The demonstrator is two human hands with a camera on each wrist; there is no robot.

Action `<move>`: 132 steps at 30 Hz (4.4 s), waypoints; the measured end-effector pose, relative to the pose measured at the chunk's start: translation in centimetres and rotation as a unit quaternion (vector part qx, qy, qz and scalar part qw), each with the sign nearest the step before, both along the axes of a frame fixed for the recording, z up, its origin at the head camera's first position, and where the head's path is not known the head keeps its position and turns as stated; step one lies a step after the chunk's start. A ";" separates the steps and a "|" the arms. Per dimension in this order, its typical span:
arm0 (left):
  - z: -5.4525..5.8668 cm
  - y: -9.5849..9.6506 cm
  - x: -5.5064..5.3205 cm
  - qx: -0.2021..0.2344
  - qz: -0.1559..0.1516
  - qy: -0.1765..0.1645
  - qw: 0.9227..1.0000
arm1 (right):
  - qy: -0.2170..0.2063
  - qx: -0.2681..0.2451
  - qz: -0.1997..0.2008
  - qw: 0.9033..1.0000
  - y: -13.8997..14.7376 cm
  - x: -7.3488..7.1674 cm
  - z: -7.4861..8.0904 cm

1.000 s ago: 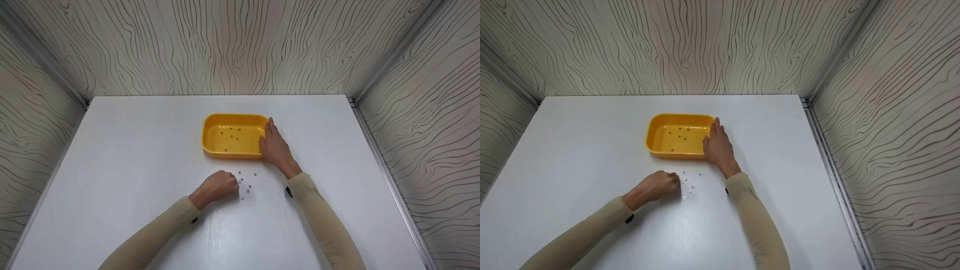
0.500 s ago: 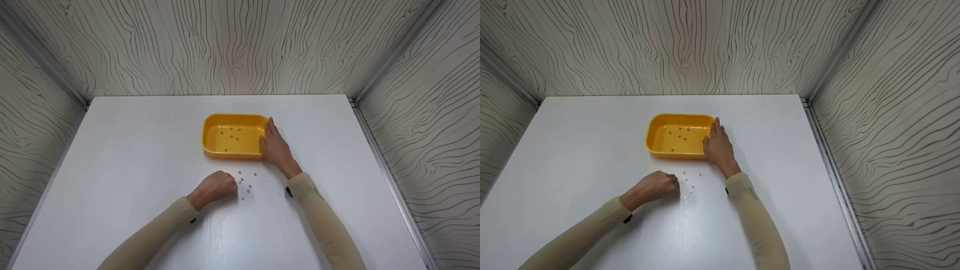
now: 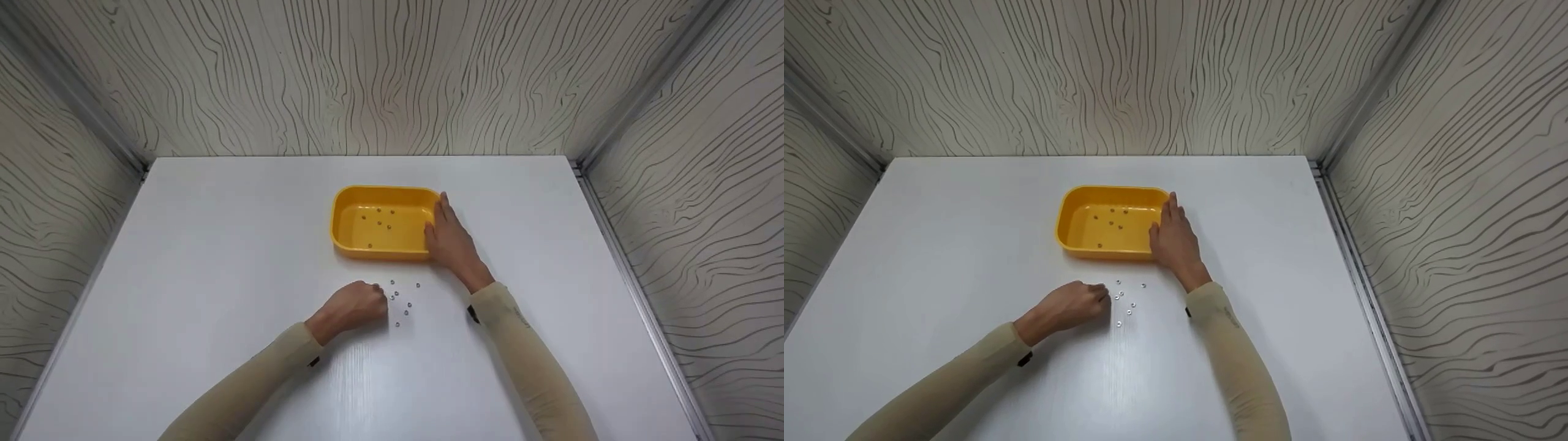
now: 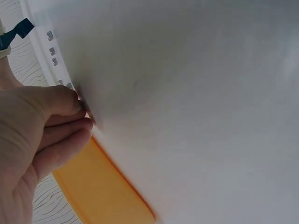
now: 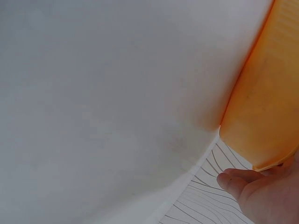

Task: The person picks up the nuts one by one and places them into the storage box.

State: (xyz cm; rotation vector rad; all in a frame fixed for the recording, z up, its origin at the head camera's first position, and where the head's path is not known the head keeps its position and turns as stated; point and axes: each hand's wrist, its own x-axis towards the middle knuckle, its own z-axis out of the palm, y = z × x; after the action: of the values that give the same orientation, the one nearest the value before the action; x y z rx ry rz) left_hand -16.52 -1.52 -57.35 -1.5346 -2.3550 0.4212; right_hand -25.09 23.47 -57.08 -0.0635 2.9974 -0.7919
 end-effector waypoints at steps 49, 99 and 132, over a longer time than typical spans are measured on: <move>3.1 -2.0 -1.6 0.154 0.011 0.012 0.988 | -0.005 0.005 -0.007 1.000 -0.1 0.0 0.2; 5.8 -1.1 -8.4 0.550 0.328 -0.552 0.534 | -0.007 -0.012 0.004 1.000 0.2 0.0 -0.1; 6.1 -0.9 -12.1 0.531 0.409 -0.602 0.434 | -0.002 -0.011 0.001 1.000 0.1 0.1 -0.1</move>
State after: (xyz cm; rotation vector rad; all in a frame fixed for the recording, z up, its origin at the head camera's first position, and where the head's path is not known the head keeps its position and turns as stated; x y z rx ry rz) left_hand -28.61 -2.39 -51.28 0.3431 -2.6919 -2.2940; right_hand -25.03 23.56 -57.17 -0.0658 2.9839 -0.8245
